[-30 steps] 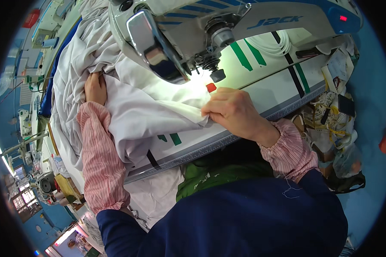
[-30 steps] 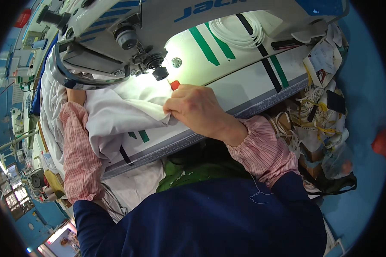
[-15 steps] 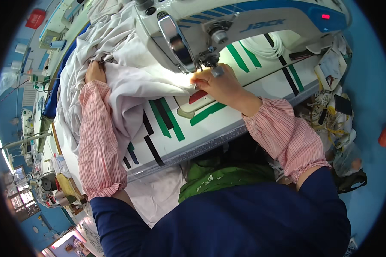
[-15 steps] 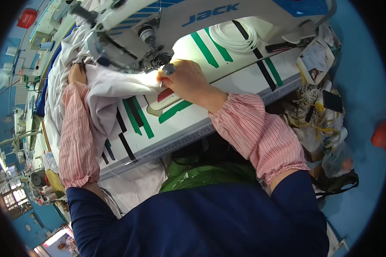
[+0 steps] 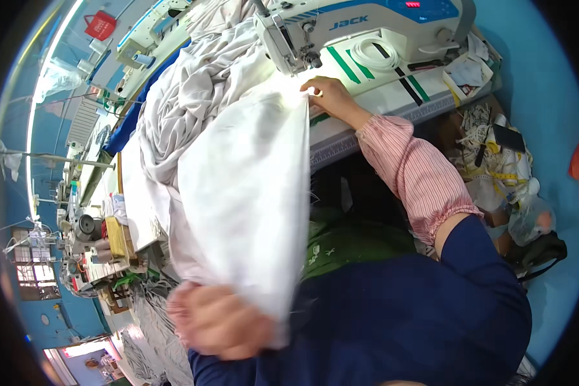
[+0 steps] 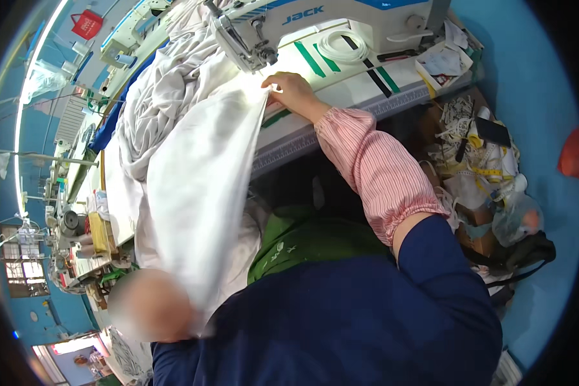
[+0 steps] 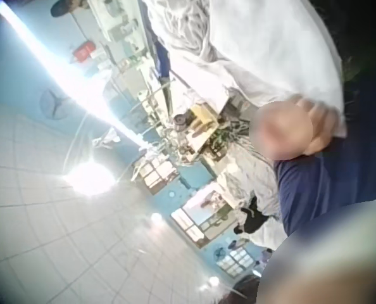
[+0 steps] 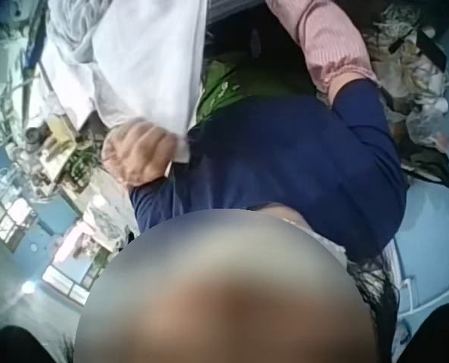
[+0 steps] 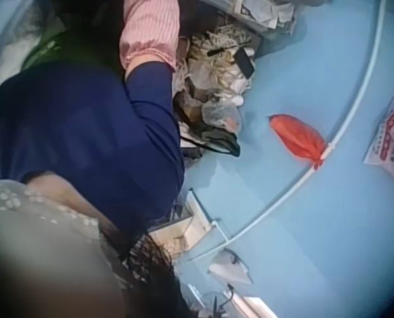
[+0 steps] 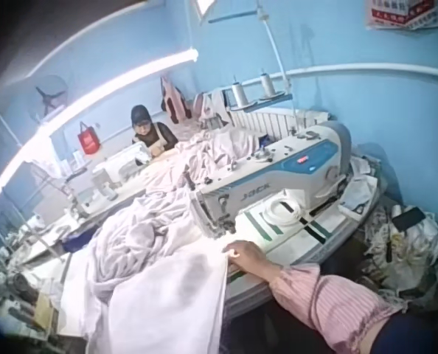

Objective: Using an industrial sewing machine to stitch the edges of large pieces of white fabric.

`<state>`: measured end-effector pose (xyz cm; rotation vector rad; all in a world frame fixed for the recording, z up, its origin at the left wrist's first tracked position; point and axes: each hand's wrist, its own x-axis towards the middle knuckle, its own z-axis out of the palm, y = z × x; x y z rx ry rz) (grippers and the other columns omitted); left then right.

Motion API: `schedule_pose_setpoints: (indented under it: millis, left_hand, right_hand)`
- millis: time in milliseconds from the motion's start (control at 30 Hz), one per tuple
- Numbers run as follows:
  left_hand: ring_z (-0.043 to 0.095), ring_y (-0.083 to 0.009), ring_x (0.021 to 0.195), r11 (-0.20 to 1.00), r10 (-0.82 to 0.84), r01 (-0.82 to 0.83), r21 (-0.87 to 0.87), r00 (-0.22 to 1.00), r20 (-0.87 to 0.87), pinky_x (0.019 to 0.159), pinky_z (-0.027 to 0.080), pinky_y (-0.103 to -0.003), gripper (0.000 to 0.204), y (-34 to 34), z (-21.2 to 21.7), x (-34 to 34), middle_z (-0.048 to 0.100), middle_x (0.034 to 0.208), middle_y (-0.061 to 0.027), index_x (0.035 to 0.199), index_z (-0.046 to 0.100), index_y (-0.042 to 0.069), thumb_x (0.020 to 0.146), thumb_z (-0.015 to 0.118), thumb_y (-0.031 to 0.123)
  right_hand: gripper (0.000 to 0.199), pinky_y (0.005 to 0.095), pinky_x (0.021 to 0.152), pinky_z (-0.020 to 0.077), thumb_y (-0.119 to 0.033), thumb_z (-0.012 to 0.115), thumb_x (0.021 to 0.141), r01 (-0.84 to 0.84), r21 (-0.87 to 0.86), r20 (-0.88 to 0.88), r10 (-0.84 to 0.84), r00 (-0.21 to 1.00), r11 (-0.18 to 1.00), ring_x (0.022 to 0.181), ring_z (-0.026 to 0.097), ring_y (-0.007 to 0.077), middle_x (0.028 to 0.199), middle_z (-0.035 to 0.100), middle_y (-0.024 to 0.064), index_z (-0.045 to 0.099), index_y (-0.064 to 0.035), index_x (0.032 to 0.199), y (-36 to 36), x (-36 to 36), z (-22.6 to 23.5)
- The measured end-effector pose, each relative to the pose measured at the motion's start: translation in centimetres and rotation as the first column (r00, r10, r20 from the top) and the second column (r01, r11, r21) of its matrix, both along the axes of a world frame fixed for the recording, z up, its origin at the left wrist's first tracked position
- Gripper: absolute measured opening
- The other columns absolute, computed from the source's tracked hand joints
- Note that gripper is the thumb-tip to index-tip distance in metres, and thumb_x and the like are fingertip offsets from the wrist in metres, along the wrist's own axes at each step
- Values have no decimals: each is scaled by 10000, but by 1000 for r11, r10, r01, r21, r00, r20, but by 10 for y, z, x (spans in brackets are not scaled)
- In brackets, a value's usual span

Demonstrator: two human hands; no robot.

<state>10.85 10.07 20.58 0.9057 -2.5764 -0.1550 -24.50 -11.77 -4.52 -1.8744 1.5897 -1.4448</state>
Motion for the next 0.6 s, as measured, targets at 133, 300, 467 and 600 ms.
schedule_pose_setpoints:
  millis: [133, 300, 467, 600]
  left_hand:
    - [545, -115, 610, 649, -728, 742, -168, 670, 142, 478, 437, -219, 238, 5, -41, -43, 594, 835, -78, 920, 636, -37, 701, 671, 48]
    - [571, -147, 640, 681, -700, 670, -295, 714, 8, 499, 475, -237, 268, 16, -76, -38, 600, 857, -112, 933, 643, -52, 683, 670, 41]
    - [559, -146, 624, 659, -695, 675, -332, 715, 73, 499, 482, -240, 273, 18, -73, -46, 592, 853, -125, 919, 642, -64, 669, 678, 40]
    - [545, -142, 604, 677, -685, 655, -335, 728, 40, 494, 475, -236, 272, 20, -72, -47, 590, 852, -121, 918, 645, -70, 666, 674, 29]
  right_hand:
    - [331, 378, 856, 510, -111, 767, 745, 45, -39, -81, -48, 996, 998, 974, 644, 301, 1058, 687, 106, 697, -81, 1067, 68, 9, 13]
    - [301, 360, 799, 542, -52, 765, 765, 23, -234, -208, -73, 975, 972, 906, 650, 272, 1029, 681, 95, 685, -54, 1055, 166, 22, 41]
    - [233, 319, 710, 541, -25, 776, 745, -199, -418, -273, 86, 958, 887, 820, 638, 223, 967, 669, 58, 693, -45, 962, 201, 47, 73]
    - [203, 299, 678, 533, -23, 777, 708, -260, -460, -340, 102, 935, 849, 799, 618, 204, 939, 658, 45, 689, -54, 889, 199, 51, 79]
